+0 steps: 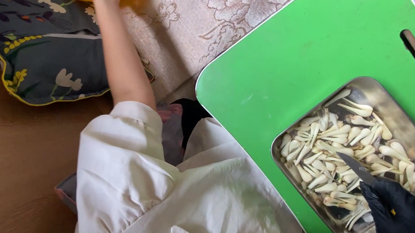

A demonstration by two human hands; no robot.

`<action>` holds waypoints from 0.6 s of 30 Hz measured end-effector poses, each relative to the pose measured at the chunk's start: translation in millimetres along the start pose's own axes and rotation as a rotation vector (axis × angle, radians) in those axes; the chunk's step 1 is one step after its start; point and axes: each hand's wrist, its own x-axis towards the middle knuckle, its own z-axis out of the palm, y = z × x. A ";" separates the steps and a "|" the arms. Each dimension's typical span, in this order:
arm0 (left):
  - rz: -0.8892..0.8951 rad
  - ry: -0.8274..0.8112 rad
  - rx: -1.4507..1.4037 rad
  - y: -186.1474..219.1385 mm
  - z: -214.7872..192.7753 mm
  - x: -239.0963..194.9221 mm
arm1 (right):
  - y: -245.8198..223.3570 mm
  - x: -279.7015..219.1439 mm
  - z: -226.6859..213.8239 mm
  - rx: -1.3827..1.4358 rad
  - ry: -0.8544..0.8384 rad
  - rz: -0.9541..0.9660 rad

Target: The person sits with a metal tray on their lap and uses a small knife to peel the outer skin off white, elongated vegetable pieces. They hold each piece in their left hand and carefully scrape the surface with the knife in their right hand, placing the peeled items back into the tray.

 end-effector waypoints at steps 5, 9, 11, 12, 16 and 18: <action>-0.095 -0.058 0.043 44.6 -44.1 53.4 | -20.1 1.7 -10.4 0.047 0.017 -0.032; -0.144 -0.154 0.261 73.7 -20.0 22.9 | -32.2 -2.9 -21.0 -0.091 0.053 -0.100; -0.090 -0.074 0.319 82.9 -11.0 19.1 | -33.4 -3.9 -26.0 -0.106 0.044 -0.114; -0.138 -0.243 0.280 88.2 -16.5 32.9 | -33.5 -4.5 -27.6 -0.103 0.047 -0.107; 0.105 -0.540 0.645 97.0 8.7 36.1 | -23.7 -11.7 -30.2 -0.149 0.103 -0.129; 0.251 -0.535 0.866 70.1 33.7 10.8 | -28.6 -13.3 -41.3 -0.071 0.074 -0.094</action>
